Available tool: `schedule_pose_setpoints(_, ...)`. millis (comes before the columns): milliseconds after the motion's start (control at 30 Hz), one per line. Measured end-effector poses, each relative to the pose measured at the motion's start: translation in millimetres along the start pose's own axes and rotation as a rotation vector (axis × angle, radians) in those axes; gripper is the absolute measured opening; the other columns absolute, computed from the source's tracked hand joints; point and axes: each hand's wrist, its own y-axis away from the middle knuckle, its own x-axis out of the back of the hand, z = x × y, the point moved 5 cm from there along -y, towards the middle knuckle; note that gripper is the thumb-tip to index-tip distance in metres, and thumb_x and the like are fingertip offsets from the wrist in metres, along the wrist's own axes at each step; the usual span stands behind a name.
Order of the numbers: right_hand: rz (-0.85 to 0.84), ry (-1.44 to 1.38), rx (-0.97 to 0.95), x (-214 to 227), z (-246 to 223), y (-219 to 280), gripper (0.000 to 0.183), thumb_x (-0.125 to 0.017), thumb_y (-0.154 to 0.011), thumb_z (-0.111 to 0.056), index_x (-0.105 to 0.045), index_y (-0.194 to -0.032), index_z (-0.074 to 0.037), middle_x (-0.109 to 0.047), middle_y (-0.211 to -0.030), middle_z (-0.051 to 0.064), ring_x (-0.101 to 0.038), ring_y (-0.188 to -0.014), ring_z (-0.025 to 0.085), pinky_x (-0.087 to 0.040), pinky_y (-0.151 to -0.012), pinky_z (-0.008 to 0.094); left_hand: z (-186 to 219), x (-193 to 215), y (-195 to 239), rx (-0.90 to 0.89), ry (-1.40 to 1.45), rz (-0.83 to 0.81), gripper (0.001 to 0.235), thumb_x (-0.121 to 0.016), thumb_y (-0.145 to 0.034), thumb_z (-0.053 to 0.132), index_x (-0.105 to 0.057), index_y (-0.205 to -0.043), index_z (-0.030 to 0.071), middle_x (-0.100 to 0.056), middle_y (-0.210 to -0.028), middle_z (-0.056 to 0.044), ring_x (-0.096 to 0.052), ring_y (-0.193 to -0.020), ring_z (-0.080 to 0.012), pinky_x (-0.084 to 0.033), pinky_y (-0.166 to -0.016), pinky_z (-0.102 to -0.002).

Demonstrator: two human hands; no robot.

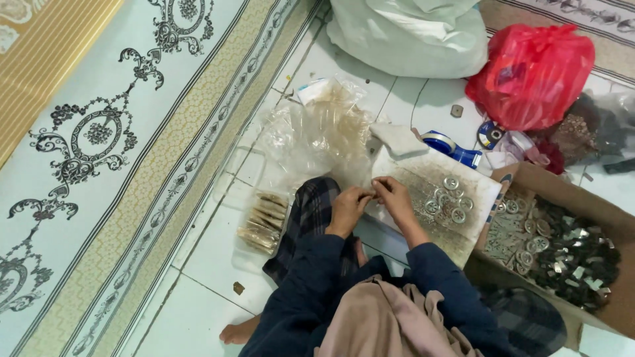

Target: Packaging small decorative metal pieces into plastic bags by hand

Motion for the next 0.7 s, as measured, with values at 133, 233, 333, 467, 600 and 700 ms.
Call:
schedule_pose_setpoints(133,0.064,-0.071,-0.022,3.6,16.2,-14.4,0.023,-0.073,-0.097,-0.019,-0.077,-0.110,-0.001,-0.073,-0.086,0.018,-0.074,-0.076,0.027,-0.062,-0.065,0.039,-4.5,2.8,5.1,0.024,-0.002,0.045,0.011,-0.078,-0.094,0.017,-0.076,-0.099,0.008,-0.075,-0.090,-0.012,-0.073,-0.086,-0.0334,-0.062,-0.069,-0.039)
schedule_pose_setpoints(233,0.087,-0.108,-0.012,5.2,20.3,-18.9,0.024,-0.072,-0.097,-0.017,-0.074,-0.107,0.004,-0.070,-0.077,0.020,-0.073,-0.069,0.028,-0.060,-0.060,0.036,-14.1,27.3,11.0,0.153,0.217,0.240,0.013,-0.084,-0.088,0.017,-0.077,-0.094,0.008,-0.074,-0.086,-0.013,-0.073,-0.085,-0.0333,-0.059,-0.070,-0.038)
schedule_pose_setpoints(333,0.072,-0.071,0.015,-2.2,11.1,-22.0,0.022,-0.071,-0.097,-0.017,-0.074,-0.107,0.002,-0.070,-0.076,0.019,-0.071,-0.065,0.026,-0.059,-0.057,0.033,12.1,85.3,13.3,0.285,0.452,0.428,0.015,-0.081,-0.089,0.015,-0.079,-0.098,0.003,-0.076,-0.085,-0.017,-0.070,-0.080,-0.0201,-0.057,-0.073,-0.037)
schedule_pose_setpoints(467,-0.001,0.029,0.069,-10.7,13.7,-20.6,0.022,-0.069,-0.101,-0.017,-0.075,-0.108,0.003,-0.072,-0.081,0.020,-0.072,-0.068,0.027,-0.058,-0.056,0.035,82.2,143.8,27.9,0.257,0.795,0.541,0.008,-0.079,-0.092,0.012,-0.077,-0.096,0.006,-0.071,-0.077,-0.002,-0.060,-0.070,-0.0074,-0.050,-0.066,-0.022)
schedule_pose_setpoints(600,-0.009,0.248,0.145,-11.0,3.3,-10.7,0.028,-0.067,-0.102,-0.022,-0.074,-0.112,0.003,-0.074,-0.103,0.030,-0.072,-0.099,0.047,-0.060,-0.076,0.050,134.0,163.5,41.8,0.061,0.978,0.510,0.009,-0.077,-0.092,0.005,-0.069,-0.094,0.000,-0.065,-0.072,-0.011,-0.056,-0.060,-0.0153,-0.049,-0.057,-0.029)
schedule_pose_setpoints(700,0.000,0.296,0.139,-12.1,-12.5,2.6,0.029,-0.066,-0.103,-0.025,-0.075,-0.112,0.001,-0.074,-0.105,0.026,-0.072,-0.101,0.043,-0.060,-0.080,0.049,140.2,169.5,27.7,0.088,0.717,0.539,0.007,-0.073,-0.098,0.008,-0.072,-0.099,0.001,-0.066,-0.074,-0.009,-0.058,-0.061,-0.0147,-0.050,-0.058,-0.030)
